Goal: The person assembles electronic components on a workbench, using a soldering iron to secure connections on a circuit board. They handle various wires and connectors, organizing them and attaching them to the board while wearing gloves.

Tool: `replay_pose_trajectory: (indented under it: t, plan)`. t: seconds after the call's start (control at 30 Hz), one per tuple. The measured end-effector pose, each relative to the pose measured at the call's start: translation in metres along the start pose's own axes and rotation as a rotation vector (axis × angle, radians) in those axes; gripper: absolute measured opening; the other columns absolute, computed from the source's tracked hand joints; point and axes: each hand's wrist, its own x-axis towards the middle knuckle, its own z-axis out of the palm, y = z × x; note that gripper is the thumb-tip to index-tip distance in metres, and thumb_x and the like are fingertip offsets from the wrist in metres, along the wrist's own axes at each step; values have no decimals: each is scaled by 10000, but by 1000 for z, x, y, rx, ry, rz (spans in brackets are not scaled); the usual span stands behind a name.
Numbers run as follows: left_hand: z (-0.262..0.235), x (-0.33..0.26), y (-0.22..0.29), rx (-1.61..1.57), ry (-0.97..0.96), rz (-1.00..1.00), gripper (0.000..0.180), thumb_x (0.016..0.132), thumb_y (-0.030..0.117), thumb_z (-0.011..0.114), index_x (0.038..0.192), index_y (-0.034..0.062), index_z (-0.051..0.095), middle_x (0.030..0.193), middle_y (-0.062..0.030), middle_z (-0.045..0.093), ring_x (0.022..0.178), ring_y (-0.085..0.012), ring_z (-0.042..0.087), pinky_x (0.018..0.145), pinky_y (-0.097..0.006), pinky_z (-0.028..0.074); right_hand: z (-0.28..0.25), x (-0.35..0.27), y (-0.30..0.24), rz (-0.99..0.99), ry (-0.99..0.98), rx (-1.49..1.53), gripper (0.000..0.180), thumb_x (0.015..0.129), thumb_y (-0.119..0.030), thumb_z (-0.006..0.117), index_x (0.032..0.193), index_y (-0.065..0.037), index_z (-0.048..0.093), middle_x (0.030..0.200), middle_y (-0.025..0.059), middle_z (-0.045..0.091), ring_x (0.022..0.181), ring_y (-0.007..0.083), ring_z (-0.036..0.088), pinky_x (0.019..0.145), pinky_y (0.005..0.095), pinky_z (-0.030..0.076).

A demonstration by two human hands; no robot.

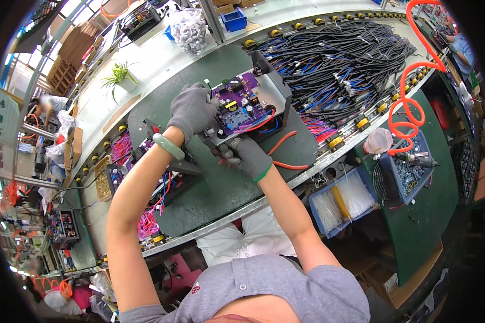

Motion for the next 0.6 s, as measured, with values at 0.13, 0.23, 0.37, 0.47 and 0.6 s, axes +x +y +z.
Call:
replay_pose_trajectory:
  t: [0.13,0.23,0.37,0.47,0.6]
  plan:
    - [2,-2,-12,-46,77,69,361,908,388,575,962,73,744,1120,-82,645,1146,-270,564,979,-402,472,12,-13,-6,-123,4,-54,202,968,-168,595,1093,-15,633,791,32,595,638,75,547,494,194,389]
    - [0,-3,-5,-48,50,50,367,905,399,575,954,78,745,1115,-78,648,1147,-268,562,973,-402,474,17,-9,1,-163,140,-49,153,948,-109,597,1037,-4,665,809,29,632,645,74,549,517,197,414]
    - [4,1,-5,-28,72,19,358,896,388,572,954,81,746,1122,-70,652,1145,-256,562,967,-402,479,12,-2,10,-319,100,-101,142,942,-89,592,978,18,679,813,49,650,652,78,563,565,234,461]
    - [1,-2,-9,-49,33,36,350,886,375,582,976,79,746,1144,-72,649,1167,-262,555,988,-402,472,24,-17,-1,-303,135,-338,143,939,-94,601,978,14,688,825,77,691,613,84,558,575,263,468]
    - [1,-1,-9,-81,50,60,357,881,376,587,998,78,746,1155,-77,649,1184,-264,551,1004,-397,467,12,-44,0,-756,253,-1023,132,898,-128,665,1013,-74,704,915,87,713,650,185,603,615,308,494]
